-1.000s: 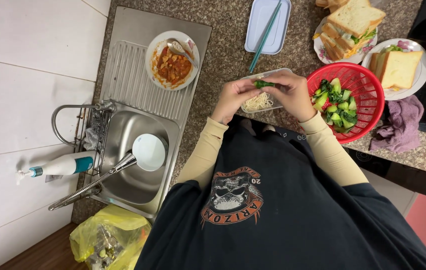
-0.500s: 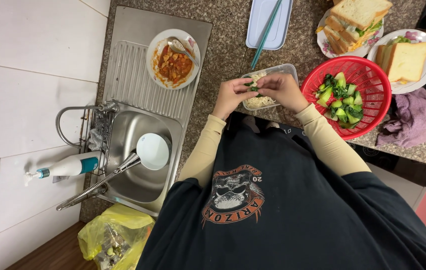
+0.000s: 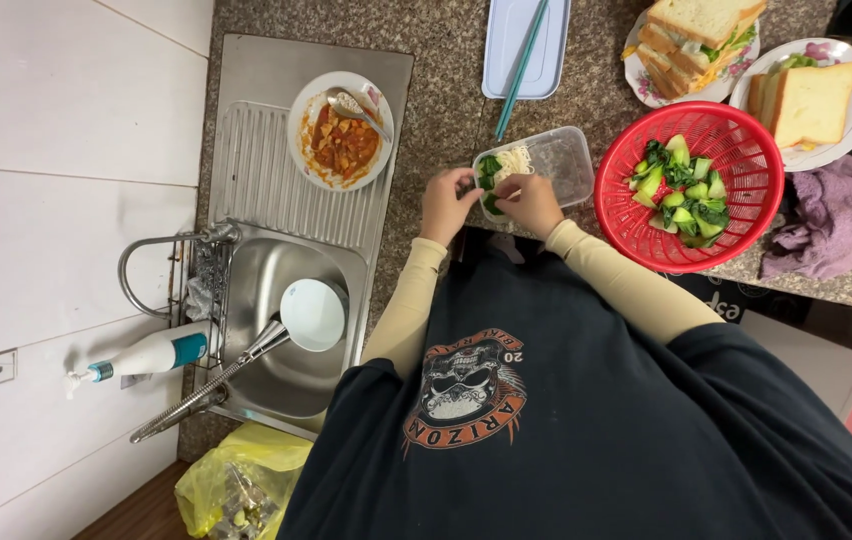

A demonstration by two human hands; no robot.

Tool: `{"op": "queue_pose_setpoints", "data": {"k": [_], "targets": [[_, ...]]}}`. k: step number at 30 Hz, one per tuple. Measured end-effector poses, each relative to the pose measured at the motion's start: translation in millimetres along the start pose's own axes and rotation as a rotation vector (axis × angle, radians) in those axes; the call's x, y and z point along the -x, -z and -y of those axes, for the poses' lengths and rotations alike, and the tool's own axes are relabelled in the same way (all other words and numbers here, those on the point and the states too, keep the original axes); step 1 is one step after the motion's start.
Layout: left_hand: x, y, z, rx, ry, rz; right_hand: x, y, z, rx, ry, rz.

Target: The person stands at a kitchen counter and places leafy green vegetables and cucumber pieces by hand from a red basket into a plastic container, tearing the greens into smaller pieces as they work. Sandwiches on plates, a bowl of cooked food, and condiment bottles sit on the counter around them.

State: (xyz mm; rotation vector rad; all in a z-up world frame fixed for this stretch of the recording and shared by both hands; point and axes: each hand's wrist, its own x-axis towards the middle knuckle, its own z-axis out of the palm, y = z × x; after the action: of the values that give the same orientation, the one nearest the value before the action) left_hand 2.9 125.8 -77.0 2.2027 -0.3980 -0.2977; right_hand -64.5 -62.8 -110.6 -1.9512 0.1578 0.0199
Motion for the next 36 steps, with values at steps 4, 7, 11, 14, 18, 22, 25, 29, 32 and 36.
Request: {"op": "queue_pose_setpoints", "data": {"k": [4,7,11,14,18,22,25,29,32,36], "targets": [[0.9,-11.1,-2.1,-0.022,-0.011,0.032,4.2,1.8,21.4,0.257,-0.017,0.0],[1.9,-13.4,-8.2,-0.039,0.036,0.049,4.2,2.1,23.6,0.383,0.017,0.01],[3.2,-17.8,-8.0,-0.184,-0.033,0.005,4.3,2.6,22.3,0.456,0.152,-0.019],[4.6,-23.4,-5.1,-0.202,-0.015,0.01,3.1,1.1,12.1,0.481,0.214,0.042],[3.5,-25.0,-3.9,-0.207,-0.052,-0.027,2.3,2.1,13.5,0.497,0.308,0.107],[0.5,-16.8,-8.3,-0.187,-0.031,0.015,12.4,41.6,39.3,0.363,0.338,0.075],[0.0,-5.6,-12.5,-0.109,-0.002,-0.001,26.0,97.3,38.8,0.24,0.249,-0.173],[-5.3,14.4,-38.8,-0.048,-0.032,-0.107,42.5,179.9,-42.6,0.366,0.0,-0.514],[-13.5,15.3,-50.8,-0.021,-0.104,-0.142,51.5,203.6,-79.1,0.591,-0.106,-0.536],[-22.6,13.4,-67.5,0.004,-0.207,-0.151,48.8,196.2,-127.1,0.737,-0.051,-0.621]]}}
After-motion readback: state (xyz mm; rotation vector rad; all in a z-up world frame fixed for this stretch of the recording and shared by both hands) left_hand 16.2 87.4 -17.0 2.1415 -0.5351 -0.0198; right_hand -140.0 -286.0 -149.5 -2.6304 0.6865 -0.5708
